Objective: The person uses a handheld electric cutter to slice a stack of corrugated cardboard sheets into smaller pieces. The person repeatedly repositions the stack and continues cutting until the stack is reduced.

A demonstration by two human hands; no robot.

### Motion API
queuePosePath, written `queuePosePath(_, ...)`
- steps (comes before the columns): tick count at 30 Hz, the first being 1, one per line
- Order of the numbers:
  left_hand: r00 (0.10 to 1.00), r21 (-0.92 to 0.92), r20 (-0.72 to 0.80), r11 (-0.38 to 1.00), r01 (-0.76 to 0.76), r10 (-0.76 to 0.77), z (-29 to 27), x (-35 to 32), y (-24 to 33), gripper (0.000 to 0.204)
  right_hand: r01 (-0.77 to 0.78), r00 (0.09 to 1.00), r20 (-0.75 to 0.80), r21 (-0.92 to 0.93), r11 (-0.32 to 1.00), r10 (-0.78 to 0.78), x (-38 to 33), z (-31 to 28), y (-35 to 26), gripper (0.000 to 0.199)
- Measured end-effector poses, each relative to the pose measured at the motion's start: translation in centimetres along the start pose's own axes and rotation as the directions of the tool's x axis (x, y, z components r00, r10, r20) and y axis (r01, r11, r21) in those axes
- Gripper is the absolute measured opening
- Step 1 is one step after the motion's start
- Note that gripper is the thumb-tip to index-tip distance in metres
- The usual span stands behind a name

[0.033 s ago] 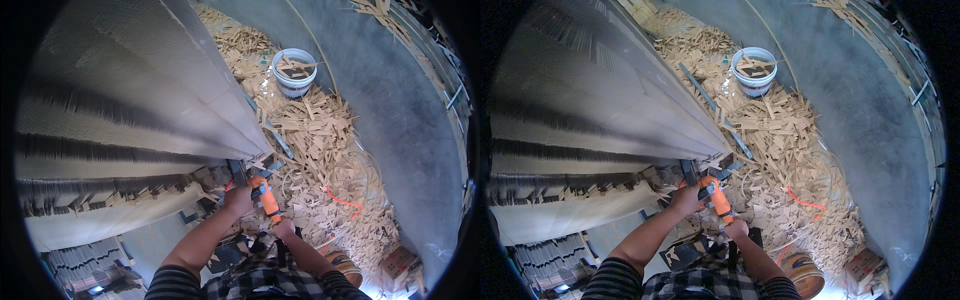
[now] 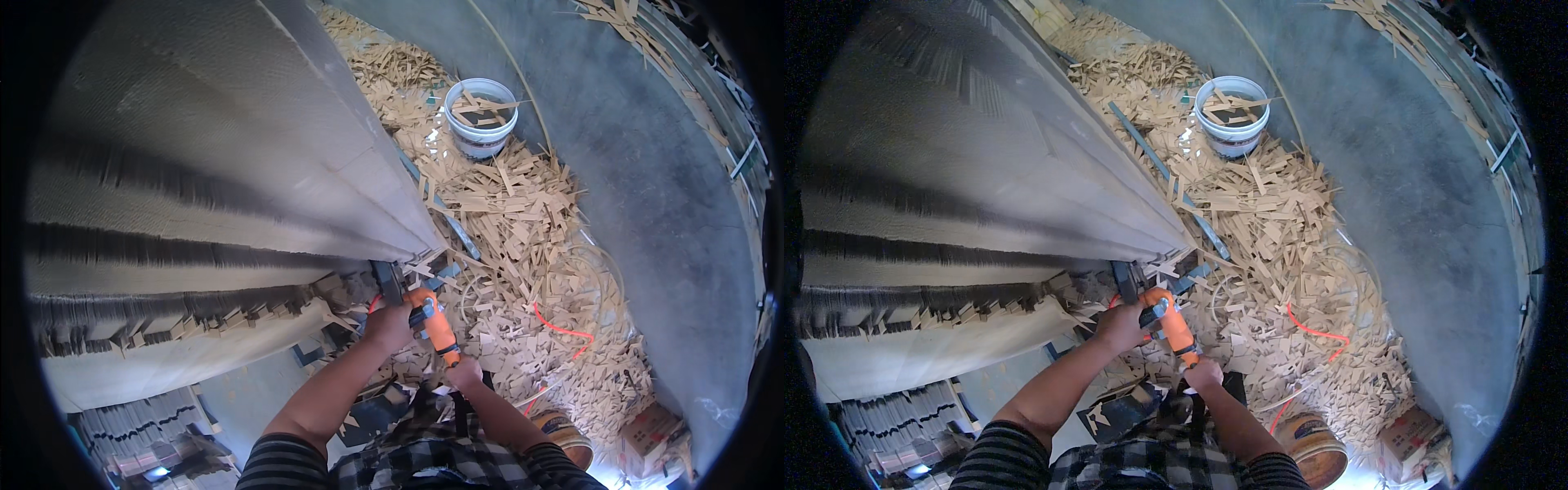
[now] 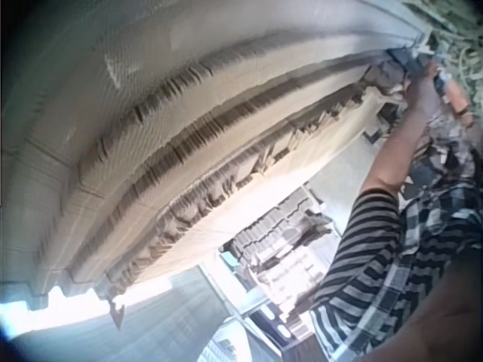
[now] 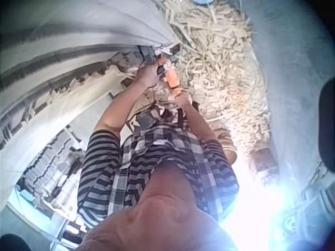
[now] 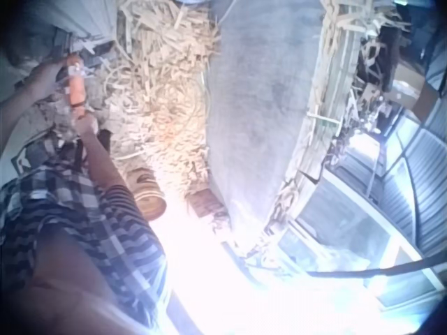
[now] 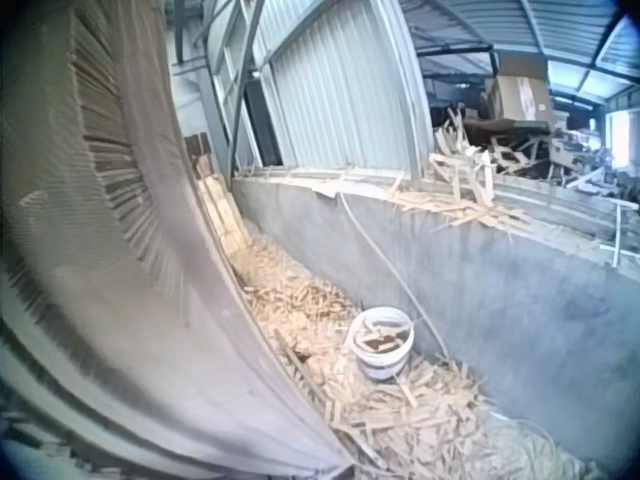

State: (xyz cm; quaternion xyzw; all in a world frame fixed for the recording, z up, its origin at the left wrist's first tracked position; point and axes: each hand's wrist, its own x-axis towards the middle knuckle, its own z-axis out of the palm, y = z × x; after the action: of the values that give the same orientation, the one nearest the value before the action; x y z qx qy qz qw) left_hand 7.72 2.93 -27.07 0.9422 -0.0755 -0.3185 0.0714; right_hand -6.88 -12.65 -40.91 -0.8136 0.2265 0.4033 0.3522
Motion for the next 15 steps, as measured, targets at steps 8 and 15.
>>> queuePosePath(8, 0.999, -0.015, 0.032, 0.999, -0.037, 0.038, 2.6, 2.1, -1.5, 0.048, -0.013, 0.999, -0.033, 0.0, 1.0, 0.013, 2.3, 1.6, 0.8, 0.035)
queuePosePath(15, 0.999, -0.068, 0.028, 0.997, -0.034, 0.036, 5.7, 4.6, -3.1, 0.055, -0.067, 0.996, -0.051, 0.036, 0.997, 0.069, 4.0, 2.8, 1.1, 0.034)
